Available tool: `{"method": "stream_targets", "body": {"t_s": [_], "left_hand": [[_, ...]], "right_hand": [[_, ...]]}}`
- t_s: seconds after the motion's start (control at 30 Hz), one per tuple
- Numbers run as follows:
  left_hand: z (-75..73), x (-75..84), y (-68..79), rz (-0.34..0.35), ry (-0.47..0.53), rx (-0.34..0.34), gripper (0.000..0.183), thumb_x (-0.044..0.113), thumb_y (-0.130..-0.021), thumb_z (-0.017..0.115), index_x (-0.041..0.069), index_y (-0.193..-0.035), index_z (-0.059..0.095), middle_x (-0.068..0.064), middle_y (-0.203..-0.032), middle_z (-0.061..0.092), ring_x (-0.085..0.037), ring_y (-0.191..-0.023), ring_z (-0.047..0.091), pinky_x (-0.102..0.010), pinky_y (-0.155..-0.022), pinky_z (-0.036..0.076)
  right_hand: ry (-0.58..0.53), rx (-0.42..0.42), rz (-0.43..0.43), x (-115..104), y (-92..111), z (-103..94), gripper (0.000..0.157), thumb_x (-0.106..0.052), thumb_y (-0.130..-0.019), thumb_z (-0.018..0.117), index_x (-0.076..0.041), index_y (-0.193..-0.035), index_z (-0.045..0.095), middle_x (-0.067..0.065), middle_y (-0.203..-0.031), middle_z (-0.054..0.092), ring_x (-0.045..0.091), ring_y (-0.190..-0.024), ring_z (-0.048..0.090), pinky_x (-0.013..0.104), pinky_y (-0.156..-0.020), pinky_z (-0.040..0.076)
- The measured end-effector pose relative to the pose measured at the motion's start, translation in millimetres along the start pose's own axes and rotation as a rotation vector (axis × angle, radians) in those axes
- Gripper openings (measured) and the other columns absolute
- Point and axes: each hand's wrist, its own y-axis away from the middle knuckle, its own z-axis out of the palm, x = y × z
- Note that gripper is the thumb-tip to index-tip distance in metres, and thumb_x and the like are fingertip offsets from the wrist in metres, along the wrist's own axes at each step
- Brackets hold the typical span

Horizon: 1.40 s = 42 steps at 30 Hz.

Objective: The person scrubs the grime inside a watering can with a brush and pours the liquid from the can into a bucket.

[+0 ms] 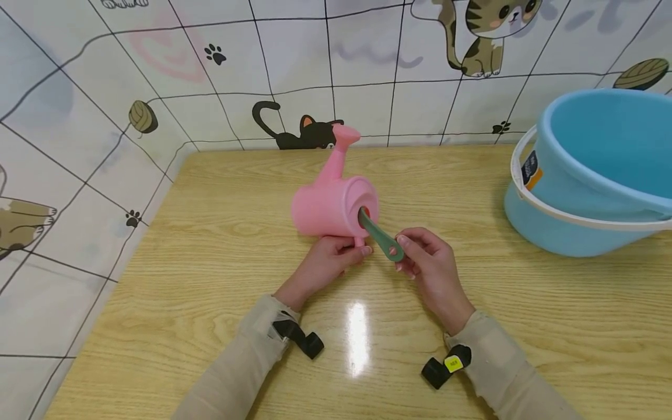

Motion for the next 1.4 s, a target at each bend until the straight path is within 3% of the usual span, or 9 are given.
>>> {"method": "stream_targets", "body": {"t_s": [0.23,0.57,1.13,1.4], "left_hand": [[0.3,-0.1,0.0,0.001,0.009,0.0,0.029,0.041,-0.082,0.061,0.013,-0.079,0.062,-0.005,-0.067,0.056,-0.014,-0.048,0.041,-0.025,-0.042,0.037],[-0.6,0.0,-0.2,0.004,-0.005,0.002,0.027,0.041,-0.083,0.06,0.014,-0.08,0.062,-0.003,-0.068,0.057,-0.015,-0.048,0.042,-0.026,-0.043,0.038],[-0.2,-0.3,-1.4,0.003,-0.005,-0.004,0.029,0.039,-0.083,0.061,0.011,-0.084,0.064,-0.002,-0.07,0.059,-0.014,-0.047,0.042,-0.026,-0.043,0.039],[-1.0,0.7,-0.7,0.019,-0.023,-0.003,0.029,0.041,-0.083,0.06,0.013,-0.079,0.062,-0.004,-0.063,0.054,-0.014,-0.047,0.042,-0.027,-0.043,0.038]], "right_hand": [[-0.013,-0.014,-0.019,0.3,-0.4,-0.2,0.015,-0.013,-0.09,0.054,0.0,-0.097,0.057,0.005,-0.074,0.062,0.014,-0.059,0.057,0.019,-0.043,0.038],[-0.114,-0.076,-0.046,0.3,-1.5,0.1,0.016,-0.012,-0.093,0.048,0.0,-0.096,0.059,0.007,-0.075,0.063,0.018,-0.061,0.06,0.019,-0.042,0.037],[-0.067,-0.11,-0.034,1.1,-0.3,0.6,0.012,-0.007,-0.09,0.052,-0.002,-0.101,0.054,0.007,-0.079,0.061,0.017,-0.06,0.057,0.02,-0.043,0.036],[-0.056,-0.11,-0.024,1.2,0.2,0.7,0.011,-0.006,-0.09,0.052,-0.003,-0.101,0.055,0.006,-0.079,0.06,0.015,-0.059,0.055,0.02,-0.044,0.035]]}}
